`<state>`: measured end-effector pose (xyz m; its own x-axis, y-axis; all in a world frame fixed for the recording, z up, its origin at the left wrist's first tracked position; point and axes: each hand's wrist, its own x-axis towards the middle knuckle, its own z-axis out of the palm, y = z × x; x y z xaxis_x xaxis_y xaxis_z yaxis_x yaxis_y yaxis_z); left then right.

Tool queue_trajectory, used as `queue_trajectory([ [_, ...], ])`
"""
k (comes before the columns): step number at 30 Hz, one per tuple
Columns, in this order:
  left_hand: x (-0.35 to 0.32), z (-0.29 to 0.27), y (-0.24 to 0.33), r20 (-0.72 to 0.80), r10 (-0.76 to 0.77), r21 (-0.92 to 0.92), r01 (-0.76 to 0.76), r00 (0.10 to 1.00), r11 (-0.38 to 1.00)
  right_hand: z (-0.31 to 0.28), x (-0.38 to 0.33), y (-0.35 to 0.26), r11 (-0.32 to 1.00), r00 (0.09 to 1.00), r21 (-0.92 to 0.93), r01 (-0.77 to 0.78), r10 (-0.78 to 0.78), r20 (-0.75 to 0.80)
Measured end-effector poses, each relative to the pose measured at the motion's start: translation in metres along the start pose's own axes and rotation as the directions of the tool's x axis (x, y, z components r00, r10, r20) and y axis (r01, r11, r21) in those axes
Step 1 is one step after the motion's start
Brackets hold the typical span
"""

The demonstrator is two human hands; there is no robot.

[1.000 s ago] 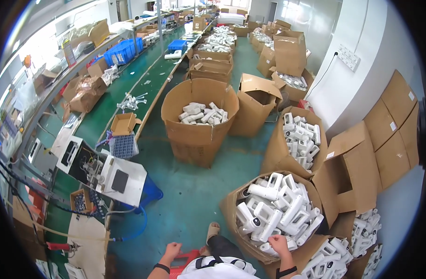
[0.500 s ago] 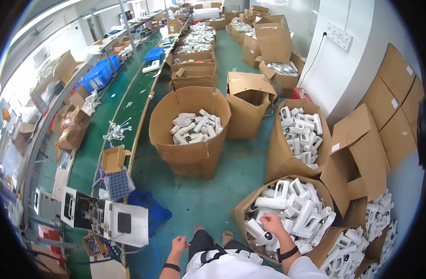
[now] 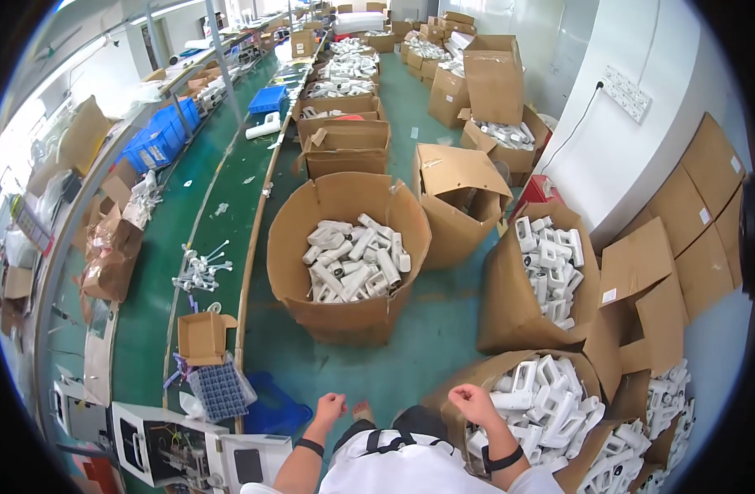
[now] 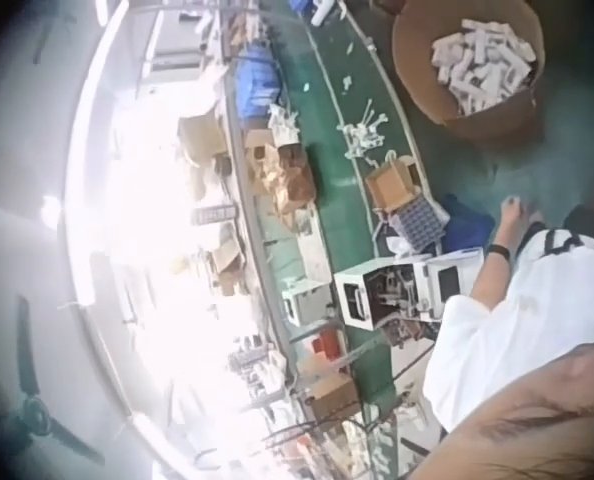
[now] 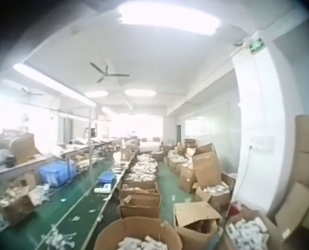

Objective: The person fastens a white plastic housing with a power screwdriver, places it into a large cardboard bin, and then rearranges several cardboard bins and boxes on the floor by hand.

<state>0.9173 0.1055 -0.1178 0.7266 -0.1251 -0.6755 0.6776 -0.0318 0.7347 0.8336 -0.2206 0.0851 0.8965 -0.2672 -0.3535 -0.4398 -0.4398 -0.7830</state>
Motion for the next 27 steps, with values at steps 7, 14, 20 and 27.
queue_trajectory([
  [7, 0.084, 0.036, 0.048, 0.095, -0.022, 0.100, 0.012, 0.995, 0.995, -0.035, 0.036, 0.032, 0.973, 0.969, 0.192, -0.131, 0.167, -0.181],
  [14, 0.149, 0.111, 0.108, 0.077, -0.060, 0.155, 0.048, 0.995, 0.987, -0.112, 0.130, 0.047, 0.948, 0.963, 0.310, -0.070, 0.145, -0.226],
  [20, 0.205, 0.200, 0.186, 0.056, -0.094, 0.242, 0.078, 0.994, 0.967, -0.209, 0.188, 0.052, 0.886, 0.903, 0.461, -0.050, 0.238, -0.358],
  [27, 0.223, 0.273, 0.258, 0.077, -0.010, 0.435, -0.025, 0.997, 0.900, -0.298, 0.237, 0.079, 0.848, 0.877, 0.522, -0.091, 0.317, -0.361],
])
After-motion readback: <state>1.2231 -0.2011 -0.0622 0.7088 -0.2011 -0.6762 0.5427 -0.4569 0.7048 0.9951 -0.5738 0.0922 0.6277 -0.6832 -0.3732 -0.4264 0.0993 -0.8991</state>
